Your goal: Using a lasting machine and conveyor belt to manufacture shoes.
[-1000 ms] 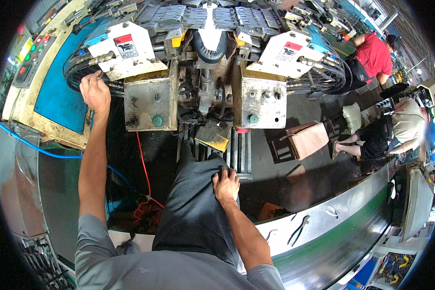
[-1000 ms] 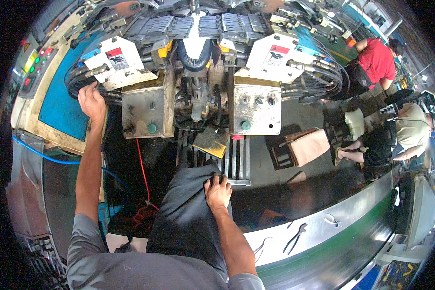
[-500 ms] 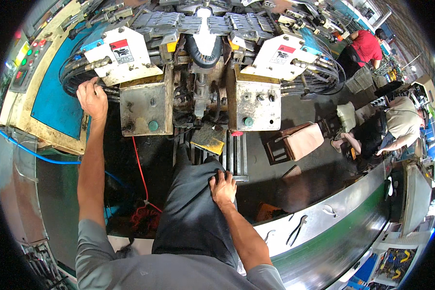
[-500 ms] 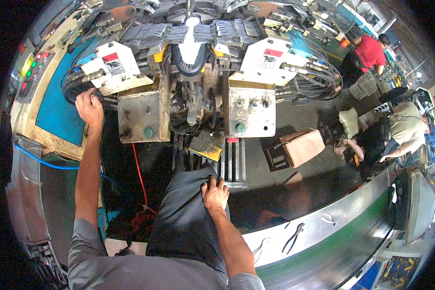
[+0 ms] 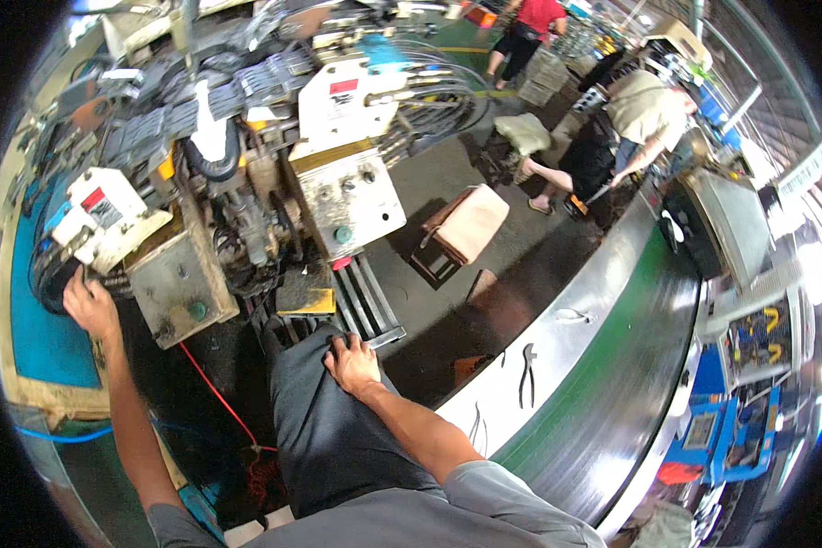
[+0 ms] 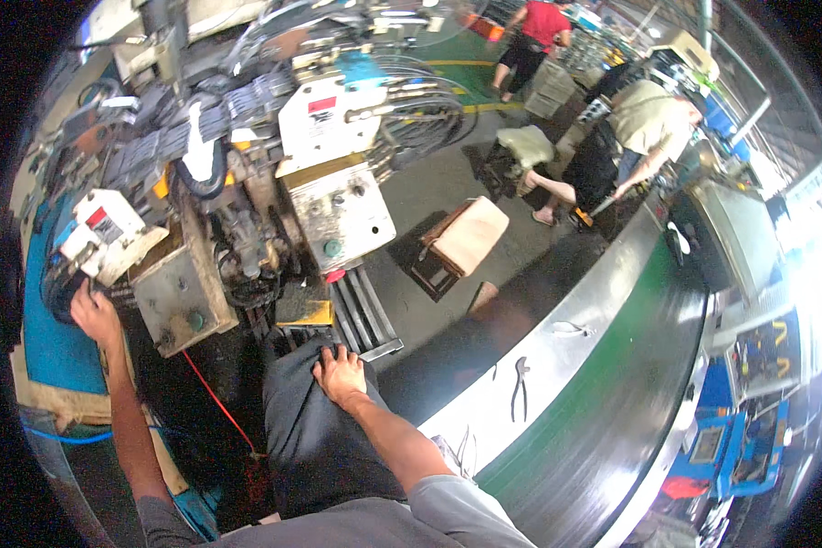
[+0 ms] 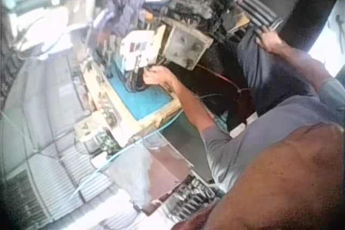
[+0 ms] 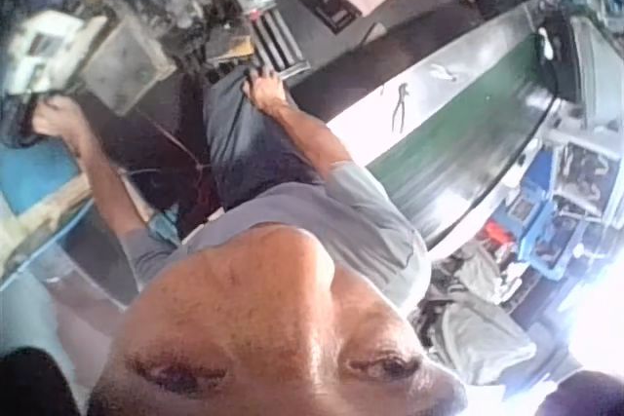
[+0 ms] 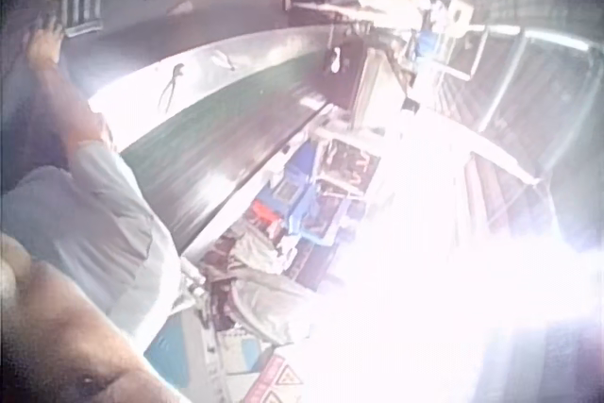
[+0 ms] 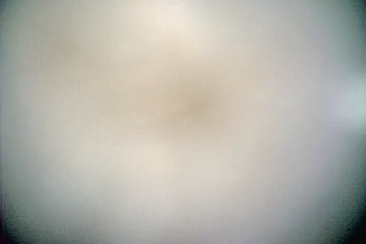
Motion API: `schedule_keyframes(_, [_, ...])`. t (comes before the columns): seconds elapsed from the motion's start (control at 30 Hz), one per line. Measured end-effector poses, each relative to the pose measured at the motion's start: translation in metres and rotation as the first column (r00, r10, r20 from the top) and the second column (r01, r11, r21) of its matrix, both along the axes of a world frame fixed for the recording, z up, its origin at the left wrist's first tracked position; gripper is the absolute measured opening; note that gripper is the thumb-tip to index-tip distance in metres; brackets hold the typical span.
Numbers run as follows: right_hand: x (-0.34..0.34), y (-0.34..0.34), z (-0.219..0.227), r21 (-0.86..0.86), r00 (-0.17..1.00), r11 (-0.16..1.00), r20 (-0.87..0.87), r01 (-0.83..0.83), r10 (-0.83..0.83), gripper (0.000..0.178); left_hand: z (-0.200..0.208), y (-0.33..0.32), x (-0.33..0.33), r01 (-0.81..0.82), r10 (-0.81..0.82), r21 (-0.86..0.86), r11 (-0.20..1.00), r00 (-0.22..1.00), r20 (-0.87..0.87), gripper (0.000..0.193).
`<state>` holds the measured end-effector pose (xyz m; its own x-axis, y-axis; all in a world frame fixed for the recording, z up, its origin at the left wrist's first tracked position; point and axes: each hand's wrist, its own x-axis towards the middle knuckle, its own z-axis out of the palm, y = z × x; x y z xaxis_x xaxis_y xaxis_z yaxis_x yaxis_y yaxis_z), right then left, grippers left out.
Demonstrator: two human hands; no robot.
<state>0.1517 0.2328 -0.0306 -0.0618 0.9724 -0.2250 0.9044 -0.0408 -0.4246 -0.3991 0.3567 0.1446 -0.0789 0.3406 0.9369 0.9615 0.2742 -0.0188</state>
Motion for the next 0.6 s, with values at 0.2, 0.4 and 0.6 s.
schedule_keyframes(0.2, [0.022,-0.013,0.02,-0.007,0.998,1.0,-0.056,0.024,-0.024,0.057,0.01,-0.007,0.007,0.001,-0.003,-0.019,1.0,0.997,-0.083,0.034])
schedule_keyframes(0.4, [0.031,-0.03,0.027,-0.001,0.998,1.0,-0.059,0.003,-0.003,0.058,0.019,-0.019,0.016,0.012,-0.017,-0.078,0.997,0.998,-0.062,0.034])
schedule_keyframes(0.6, [0.037,-0.039,0.038,0.024,0.996,1.0,-0.087,-0.002,0.004,0.055,0.049,-0.053,0.01,0.275,-0.222,-0.259,0.926,0.951,0.215,0.045])
